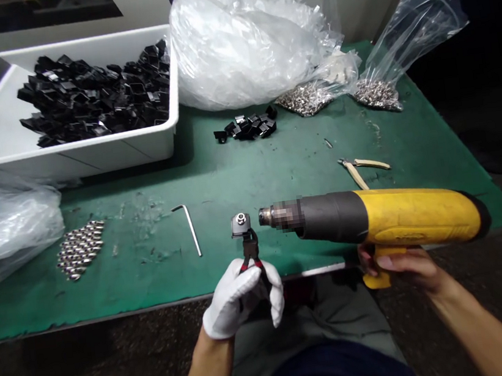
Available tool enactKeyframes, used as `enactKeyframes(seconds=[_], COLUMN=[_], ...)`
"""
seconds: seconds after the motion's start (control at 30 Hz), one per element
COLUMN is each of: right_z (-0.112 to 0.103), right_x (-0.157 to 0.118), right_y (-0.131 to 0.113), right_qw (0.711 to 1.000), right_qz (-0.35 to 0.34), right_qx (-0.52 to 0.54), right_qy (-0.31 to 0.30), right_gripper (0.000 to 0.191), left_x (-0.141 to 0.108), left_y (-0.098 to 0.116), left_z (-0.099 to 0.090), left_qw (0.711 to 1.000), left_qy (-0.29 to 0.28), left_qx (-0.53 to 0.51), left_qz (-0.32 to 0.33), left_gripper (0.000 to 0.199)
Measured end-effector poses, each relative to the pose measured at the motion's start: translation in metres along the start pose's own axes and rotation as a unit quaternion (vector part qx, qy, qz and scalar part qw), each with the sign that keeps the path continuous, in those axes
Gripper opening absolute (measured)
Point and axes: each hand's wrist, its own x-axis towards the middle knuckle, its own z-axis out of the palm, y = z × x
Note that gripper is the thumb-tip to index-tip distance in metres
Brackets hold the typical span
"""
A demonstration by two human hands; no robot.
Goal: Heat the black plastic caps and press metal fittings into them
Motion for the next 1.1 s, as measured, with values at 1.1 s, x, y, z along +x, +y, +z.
enactKeyframes(seconds=[1.1], right_z=[-0.0026], right_x=[-0.0017], right_y=[0.0038], right_qw=[1.0], right_qz=[-0.006], right_qx=[0.011], right_qy=[0.01], right_gripper=[0.035], left_x=[0.0017], left_y=[-0.0043], left_z=[-0.0074], left_qw=[0.999], left_qy=[-0.051], left_qx=[-0.008], left_qz=[0.015], left_gripper=[0.035])
